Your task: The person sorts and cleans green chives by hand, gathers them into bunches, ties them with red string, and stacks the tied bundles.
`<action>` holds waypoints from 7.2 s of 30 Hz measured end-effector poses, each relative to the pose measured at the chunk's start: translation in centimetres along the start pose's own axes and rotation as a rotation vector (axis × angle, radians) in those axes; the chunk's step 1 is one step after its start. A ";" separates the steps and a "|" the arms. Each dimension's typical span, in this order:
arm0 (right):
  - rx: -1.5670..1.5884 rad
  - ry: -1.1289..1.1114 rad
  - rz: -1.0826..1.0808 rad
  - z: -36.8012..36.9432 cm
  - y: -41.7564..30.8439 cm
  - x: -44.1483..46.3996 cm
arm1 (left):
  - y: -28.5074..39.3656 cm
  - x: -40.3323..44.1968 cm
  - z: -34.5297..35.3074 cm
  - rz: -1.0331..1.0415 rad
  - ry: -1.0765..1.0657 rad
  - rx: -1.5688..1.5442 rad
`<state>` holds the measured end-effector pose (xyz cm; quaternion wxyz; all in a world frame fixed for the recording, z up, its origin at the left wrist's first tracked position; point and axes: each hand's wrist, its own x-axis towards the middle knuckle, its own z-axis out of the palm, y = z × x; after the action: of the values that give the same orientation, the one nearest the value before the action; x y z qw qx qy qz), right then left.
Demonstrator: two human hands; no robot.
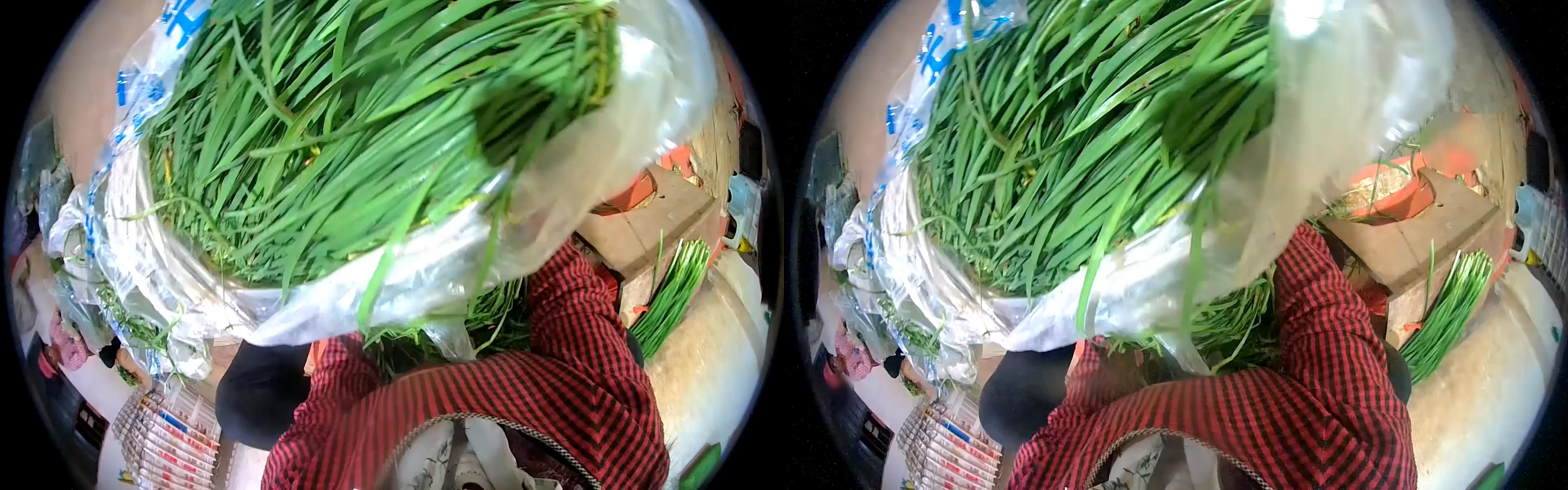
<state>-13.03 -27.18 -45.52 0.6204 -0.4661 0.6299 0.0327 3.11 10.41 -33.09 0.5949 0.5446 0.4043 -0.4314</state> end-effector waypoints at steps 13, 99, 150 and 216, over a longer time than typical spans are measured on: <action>-0.258 -0.256 -0.351 6.7 -4.7 -12.3 | -1.9 -12.6 -2.3 0.306 -0.274 -0.016; -1.028 -1.361 -1.297 47.2 -13.3 -51.2 | 8.3 -40.2 -35.5 1.380 0.009 0.612; -1.131 -1.222 -1.017 45.4 -17.4 -52.0 | 19.5 -20.7 -28.2 1.318 0.796 1.046; -0.735 -0.196 -1.642 10.4 -21.2 -34.7 | 22.0 -17.2 2.9 1.567 -0.123 1.071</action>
<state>1.01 -13.74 -8.33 0.3114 -0.9327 -0.0066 -0.1818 18.95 9.54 -9.97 0.4066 0.8374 -0.3592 -0.0656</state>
